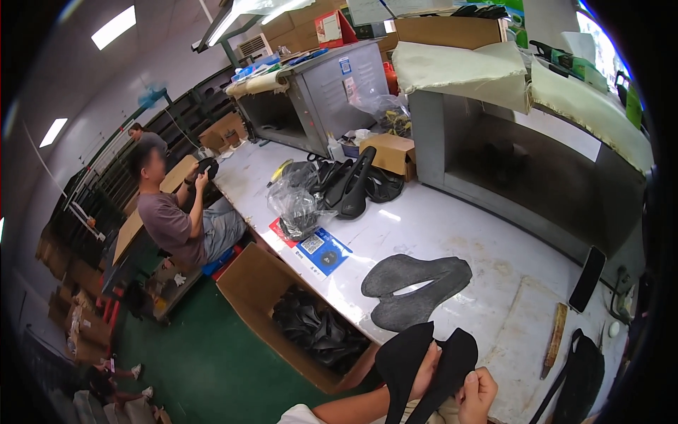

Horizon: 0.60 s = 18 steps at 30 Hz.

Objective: The person is shown assembling components for a bicycle saddle at a manufacturing workbench.

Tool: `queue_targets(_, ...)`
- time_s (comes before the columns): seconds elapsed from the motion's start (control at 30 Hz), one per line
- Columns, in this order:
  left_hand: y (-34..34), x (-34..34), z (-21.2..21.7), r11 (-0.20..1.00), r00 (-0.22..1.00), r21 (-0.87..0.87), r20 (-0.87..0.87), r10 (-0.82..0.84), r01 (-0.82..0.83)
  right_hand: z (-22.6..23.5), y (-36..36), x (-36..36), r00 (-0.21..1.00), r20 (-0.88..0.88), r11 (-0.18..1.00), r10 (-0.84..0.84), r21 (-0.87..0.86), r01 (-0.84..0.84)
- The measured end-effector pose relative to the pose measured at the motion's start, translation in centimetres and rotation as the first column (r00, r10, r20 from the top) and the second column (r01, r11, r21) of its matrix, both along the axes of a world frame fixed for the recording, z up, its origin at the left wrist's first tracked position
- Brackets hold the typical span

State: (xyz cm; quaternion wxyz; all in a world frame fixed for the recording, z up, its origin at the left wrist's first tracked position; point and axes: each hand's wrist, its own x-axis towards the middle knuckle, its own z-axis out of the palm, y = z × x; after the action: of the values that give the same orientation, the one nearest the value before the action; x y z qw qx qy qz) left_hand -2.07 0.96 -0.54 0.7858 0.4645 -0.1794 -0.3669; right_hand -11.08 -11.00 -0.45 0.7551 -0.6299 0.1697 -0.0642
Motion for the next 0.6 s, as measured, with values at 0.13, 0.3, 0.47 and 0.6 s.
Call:
queue_targets(0.13,0.1,0.8,0.5,1.0,0.999,-0.027,0.027,0.018,-0.017,0.3,0.5,-0.2,0.999,-0.031,0.999,0.008,0.049,-0.007)
queue_targets(0.3,-2.0,0.1,-1.1,0.998,0.997,-0.056,0.065,0.039,-0.036,0.9,1.1,-1.6,0.987,0.111,0.991,-0.114,-0.064,0.122)
queue_targets(0.47,-3.1,-0.3,-1.8,0.996,0.995,-0.087,0.1,0.03,-0.022,-1.2,1.0,-2.7,0.974,0.074,0.976,-0.213,-0.031,0.215)
queue_targets(0.6,-2.1,-0.7,-1.6,0.994,0.992,-0.108,0.121,0.024,-0.011,-2.1,1.1,-3.5,0.943,0.106,0.946,-0.316,0.108,0.305)
